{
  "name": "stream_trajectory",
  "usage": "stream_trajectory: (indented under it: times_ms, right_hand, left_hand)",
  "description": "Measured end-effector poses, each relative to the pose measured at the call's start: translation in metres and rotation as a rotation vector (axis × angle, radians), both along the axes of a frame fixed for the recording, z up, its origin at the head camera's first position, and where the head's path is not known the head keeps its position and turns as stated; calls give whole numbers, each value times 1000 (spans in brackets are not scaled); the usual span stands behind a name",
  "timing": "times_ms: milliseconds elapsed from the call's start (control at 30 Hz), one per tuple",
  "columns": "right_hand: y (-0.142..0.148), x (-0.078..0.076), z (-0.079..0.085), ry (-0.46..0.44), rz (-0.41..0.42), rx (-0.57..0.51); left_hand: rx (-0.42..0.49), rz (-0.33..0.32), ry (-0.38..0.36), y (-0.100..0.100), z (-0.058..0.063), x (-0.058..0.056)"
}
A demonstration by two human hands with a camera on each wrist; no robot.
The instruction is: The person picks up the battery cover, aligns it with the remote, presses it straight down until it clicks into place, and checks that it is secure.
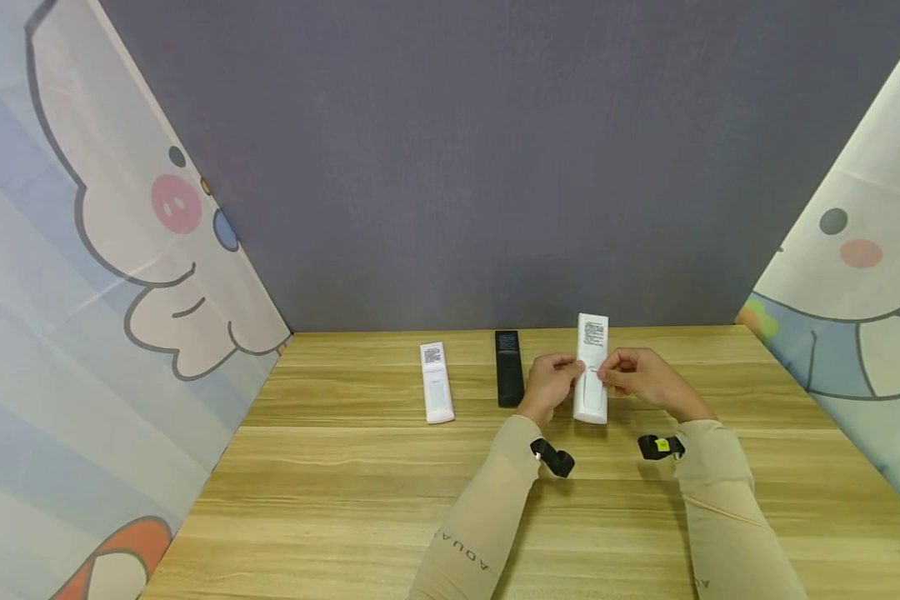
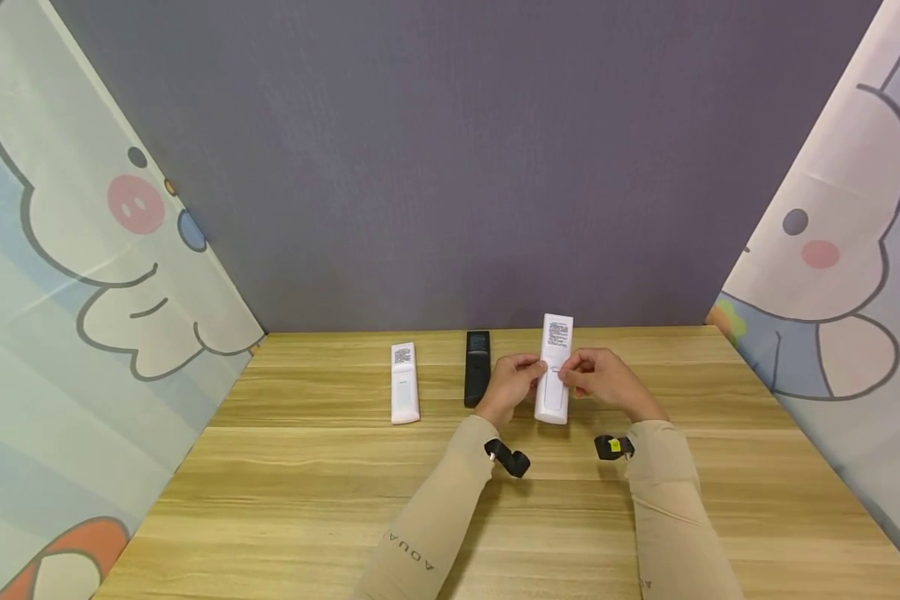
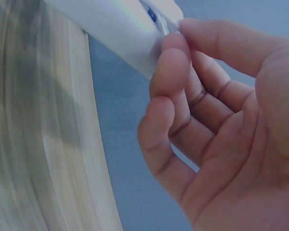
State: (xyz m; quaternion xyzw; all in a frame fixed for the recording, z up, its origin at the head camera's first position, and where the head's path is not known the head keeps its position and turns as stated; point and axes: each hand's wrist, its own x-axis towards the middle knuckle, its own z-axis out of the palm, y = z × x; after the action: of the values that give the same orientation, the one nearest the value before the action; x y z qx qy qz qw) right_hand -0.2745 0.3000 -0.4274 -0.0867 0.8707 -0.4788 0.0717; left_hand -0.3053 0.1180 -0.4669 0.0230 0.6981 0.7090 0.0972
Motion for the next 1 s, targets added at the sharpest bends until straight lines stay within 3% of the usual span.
stream_trajectory:
  times_ms: [533,1000]
  right_hand:
    - [1,4,1,49,-37,15]
    - [1,2,-3,15,-48,-10]
  left_hand:
    - [20,-11,2,0,6,6]
    - [19,-14,10,0,6,5]
